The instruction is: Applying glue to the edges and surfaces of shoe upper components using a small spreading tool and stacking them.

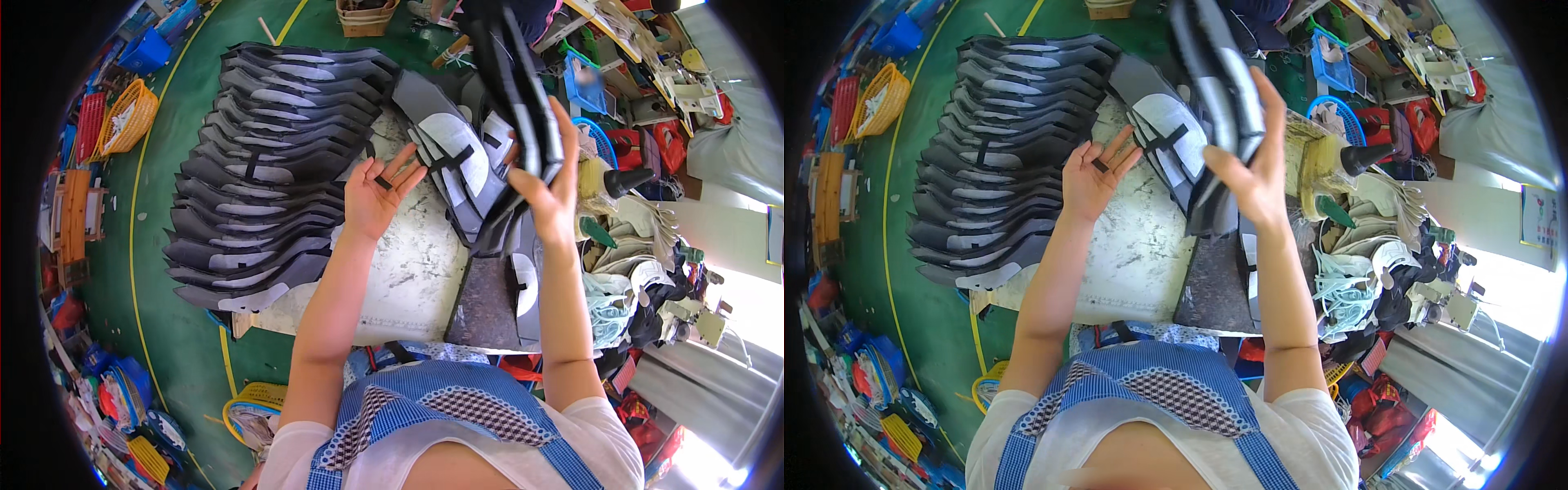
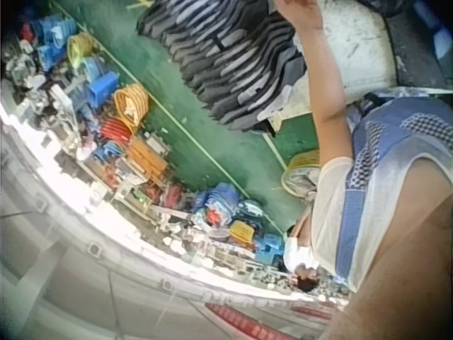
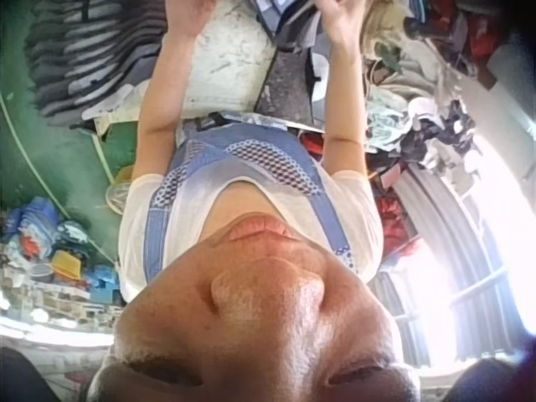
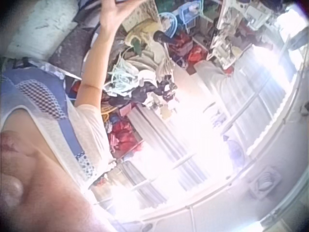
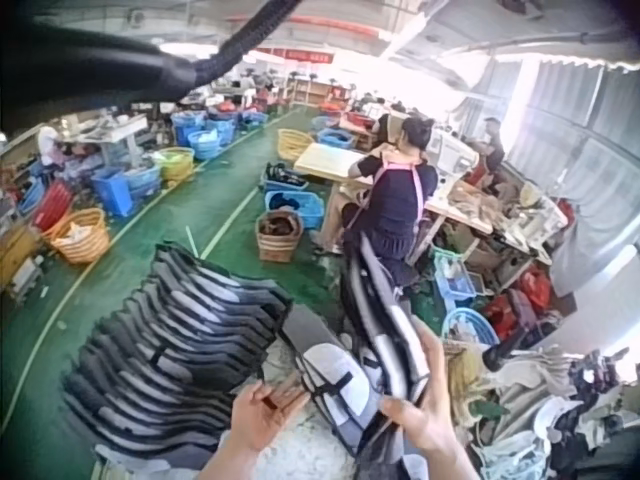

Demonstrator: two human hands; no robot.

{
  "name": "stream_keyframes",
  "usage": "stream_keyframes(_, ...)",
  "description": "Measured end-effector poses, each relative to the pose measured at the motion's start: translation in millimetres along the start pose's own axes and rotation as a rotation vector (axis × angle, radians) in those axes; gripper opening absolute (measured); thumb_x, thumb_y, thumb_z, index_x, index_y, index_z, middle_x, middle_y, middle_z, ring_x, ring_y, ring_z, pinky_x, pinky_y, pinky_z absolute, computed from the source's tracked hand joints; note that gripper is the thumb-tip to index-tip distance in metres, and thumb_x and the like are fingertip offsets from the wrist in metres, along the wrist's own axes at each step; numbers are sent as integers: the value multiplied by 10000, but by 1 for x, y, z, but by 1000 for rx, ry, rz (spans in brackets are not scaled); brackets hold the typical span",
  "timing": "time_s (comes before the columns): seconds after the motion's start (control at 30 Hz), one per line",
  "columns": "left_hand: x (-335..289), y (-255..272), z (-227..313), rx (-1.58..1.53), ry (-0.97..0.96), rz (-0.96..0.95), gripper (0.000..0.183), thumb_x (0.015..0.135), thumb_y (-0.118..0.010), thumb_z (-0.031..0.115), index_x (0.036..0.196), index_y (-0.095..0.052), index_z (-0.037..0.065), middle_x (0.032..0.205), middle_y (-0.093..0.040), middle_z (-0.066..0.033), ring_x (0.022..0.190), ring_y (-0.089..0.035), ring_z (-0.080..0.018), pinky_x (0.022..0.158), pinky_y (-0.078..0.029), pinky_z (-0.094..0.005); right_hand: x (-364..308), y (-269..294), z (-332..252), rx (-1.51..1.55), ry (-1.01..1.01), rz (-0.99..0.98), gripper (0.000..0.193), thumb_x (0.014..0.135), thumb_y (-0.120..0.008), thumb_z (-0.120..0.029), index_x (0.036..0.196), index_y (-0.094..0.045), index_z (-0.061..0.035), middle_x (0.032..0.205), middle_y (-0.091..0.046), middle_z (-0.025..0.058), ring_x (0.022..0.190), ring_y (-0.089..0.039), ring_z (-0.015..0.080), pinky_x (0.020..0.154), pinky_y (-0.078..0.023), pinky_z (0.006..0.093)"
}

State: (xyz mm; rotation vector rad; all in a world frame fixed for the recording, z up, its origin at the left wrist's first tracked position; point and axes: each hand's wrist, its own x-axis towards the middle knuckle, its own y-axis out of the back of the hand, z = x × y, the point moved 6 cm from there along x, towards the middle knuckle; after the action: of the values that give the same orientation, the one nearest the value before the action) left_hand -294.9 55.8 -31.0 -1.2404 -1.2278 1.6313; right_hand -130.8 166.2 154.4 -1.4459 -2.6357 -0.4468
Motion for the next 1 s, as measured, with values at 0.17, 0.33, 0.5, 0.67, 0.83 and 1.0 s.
stream_keyframes(0.17,5,12,-24,-258,65,-168,331,1016,-361,215,733,-454,71,1458,-426,-236,1293,-468,-412,1141,-292,-604,0,-63,66,-934,-26,-202,1047,609,-822,-241,1507,-287,-180,1275,-506,247,1156,-522,447,961,-451,504)
stream_keyframes(0.33,-18,47,-12,52,4,43,287,1022,-412,254,863,-543,54,1268,-604,-191,1228,-552,-310,1013,-416,-448,-8,-81,81,-1050,51,-162,1100,560,-833,-214,1510,-280,-211,1197,-547,189,1103,-552,389,884,-471,487)
stream_keyframes(0.5,-168,55,36,1353,-45,370,605,1028,-348,446,608,-519,45,571,-533,-43,578,-490,-118,560,-364,-301,8,-35,69,-434,-174,-38,953,599,-740,-114,1456,-324,-139,1299,-522,195,1179,-542,331,1021,-413,393)
stream_keyframes(0.67,-431,187,78,2156,670,521,409,882,-606,370,1118,-616,36,987,-691,-213,886,-692,-343,747,-536,-453,-9,53,115,298,-635,157,617,674,-602,-118,1281,-518,-43,1004,-641,142,852,-640,267,799,-540,364)
stream_keyframes(0.83,-500,223,94,2273,1255,256,709,796,-706,430,1375,-510,71,1138,-670,-179,1046,-642,-361,896,-516,-430,-37,71,126,795,-735,166,395,697,-574,-198,1038,-634,-7,899,-675,128,793,-658,290,772,-561,389)
stream_keyframes(1.0,-215,39,7,1656,119,14,348,921,-651,181,1230,-588,35,1115,-669,-113,1045,-647,-225,907,-492,-338,-42,82,156,1055,-609,168,416,726,-575,-272,1044,-639,-11,956,-689,120,838,-665,293,812,-550,384)
